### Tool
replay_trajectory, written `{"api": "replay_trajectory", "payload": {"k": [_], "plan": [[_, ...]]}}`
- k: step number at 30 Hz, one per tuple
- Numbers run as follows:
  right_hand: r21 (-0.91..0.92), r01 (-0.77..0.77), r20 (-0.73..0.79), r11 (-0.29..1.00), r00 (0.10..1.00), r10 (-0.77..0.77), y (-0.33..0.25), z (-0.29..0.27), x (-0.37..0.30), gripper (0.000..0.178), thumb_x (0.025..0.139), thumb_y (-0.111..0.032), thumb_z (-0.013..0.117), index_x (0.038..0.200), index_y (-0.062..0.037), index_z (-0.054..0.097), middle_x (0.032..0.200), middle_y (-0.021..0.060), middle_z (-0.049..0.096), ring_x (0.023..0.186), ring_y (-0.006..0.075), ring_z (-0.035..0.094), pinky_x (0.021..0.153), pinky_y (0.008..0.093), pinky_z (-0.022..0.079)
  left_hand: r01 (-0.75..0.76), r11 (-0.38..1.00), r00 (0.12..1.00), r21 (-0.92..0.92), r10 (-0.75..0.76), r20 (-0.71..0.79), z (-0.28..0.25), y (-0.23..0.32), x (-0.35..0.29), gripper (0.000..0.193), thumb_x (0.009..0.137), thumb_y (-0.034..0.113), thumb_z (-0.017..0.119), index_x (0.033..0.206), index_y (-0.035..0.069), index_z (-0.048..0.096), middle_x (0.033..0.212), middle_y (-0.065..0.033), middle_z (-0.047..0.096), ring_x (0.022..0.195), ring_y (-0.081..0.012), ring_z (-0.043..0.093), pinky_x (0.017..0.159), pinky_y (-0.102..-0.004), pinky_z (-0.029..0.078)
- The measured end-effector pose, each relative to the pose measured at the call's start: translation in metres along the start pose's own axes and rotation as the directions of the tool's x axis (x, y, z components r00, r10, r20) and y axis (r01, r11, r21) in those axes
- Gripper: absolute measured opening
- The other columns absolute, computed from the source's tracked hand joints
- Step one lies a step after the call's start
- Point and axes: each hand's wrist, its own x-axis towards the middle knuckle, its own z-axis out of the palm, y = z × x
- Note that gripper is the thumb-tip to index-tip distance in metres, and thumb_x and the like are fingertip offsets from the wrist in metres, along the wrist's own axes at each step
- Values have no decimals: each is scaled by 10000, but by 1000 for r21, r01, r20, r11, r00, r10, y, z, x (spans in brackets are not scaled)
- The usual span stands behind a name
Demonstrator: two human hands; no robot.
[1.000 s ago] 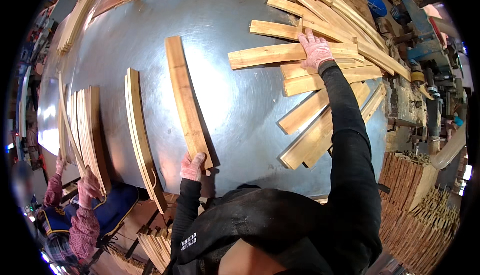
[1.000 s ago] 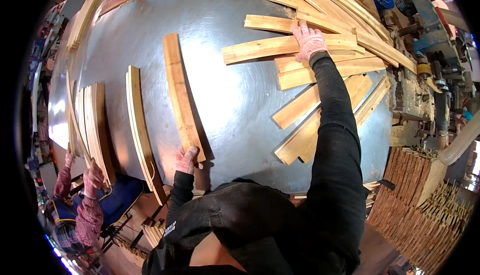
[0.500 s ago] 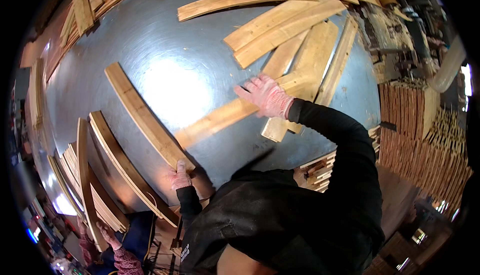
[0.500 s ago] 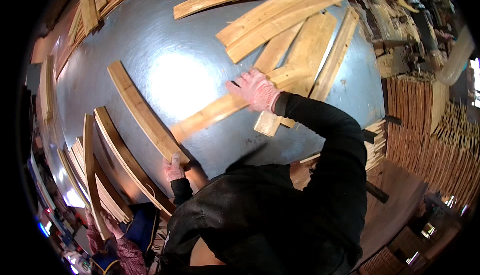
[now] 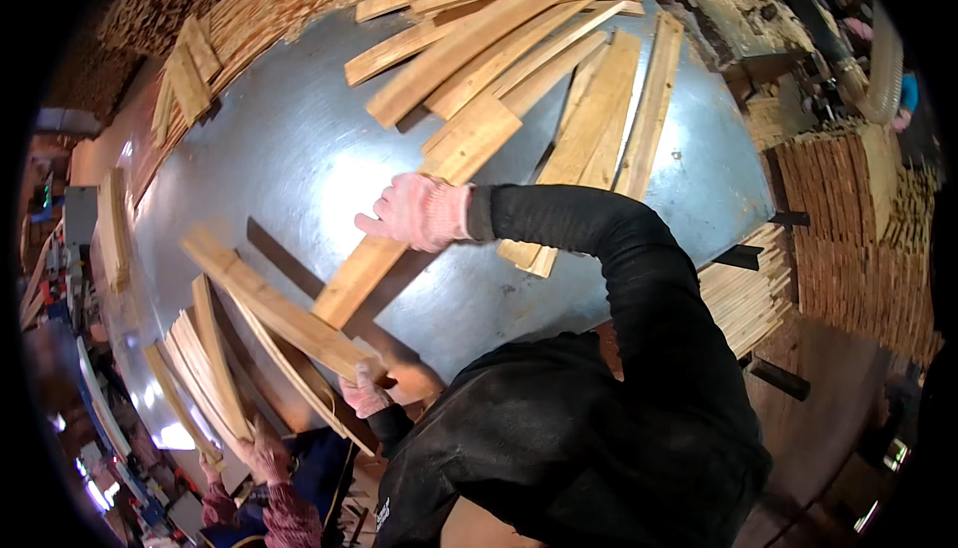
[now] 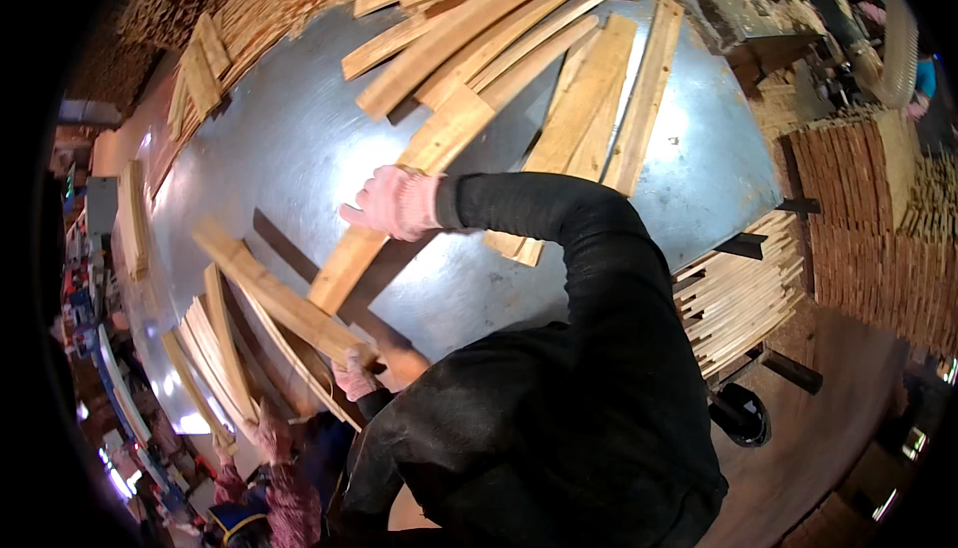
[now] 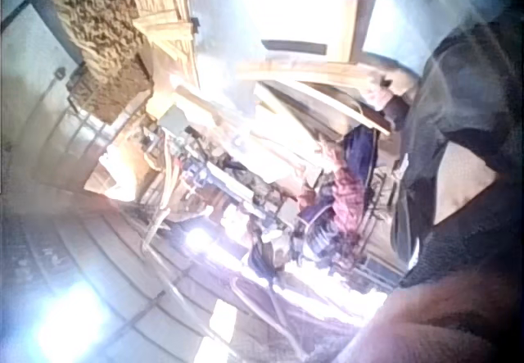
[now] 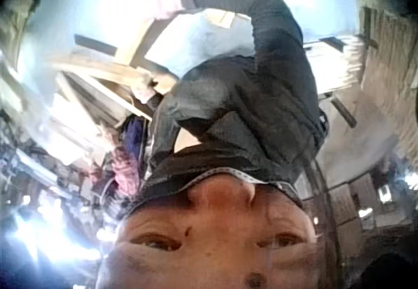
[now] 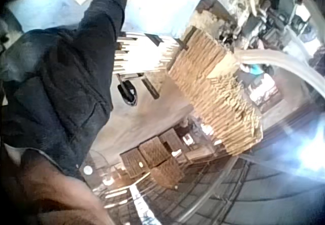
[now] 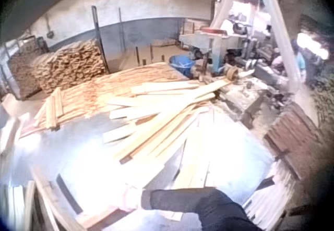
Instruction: The person sorts wooden planks on a metal table, picking them up individually and placing them into a neat stack. The person wears pink gloves and handles the wood pieces one by one, organizing them into a pile.
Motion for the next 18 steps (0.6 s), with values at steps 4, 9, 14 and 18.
{"api": "replay_trajectory", "payload": {"k": [4,9,14,18], "plan": [[93,-271,215,958,945,246,29,-75,42,687,726,-287,717,1267,42,451,921,202,638,853,346,655,674,468,526,-168,986,985,-18,167,-43,20,88,8,466,875,255,689,1195,-24,496,923,-145,623,567,-212,605,375,-278,487],[122,-317,109,940,946,305,71,2,-29,628,787,-266,680,1321,-70,415,1102,181,620,1011,358,629,820,472,514,-171,971,983,-165,157,-95,23,101,-8,525,829,272,748,1208,-1,508,907,-149,635,648,-230,644,416,-303,512],[153,-397,661,905,722,205,13,0,-77,850,805,-448,657,1470,-50,310,1376,189,473,1221,332,512,989,416,445,-2,986,1000,-169,-1,-14,30,51,-24,437,852,131,698,1233,24,513,903,-123,651,686,-225,649,484,-316,535],[-166,-300,59,939,948,313,106,16,-48,739,833,-347,598,1474,-91,333,1401,173,475,1299,312,465,1090,434,354,237,952,971,-195,-226,79,57,53,-53,263,840,115,675,1075,43,580,827,-61,632,578,-177,596,399,-304,459]]}}
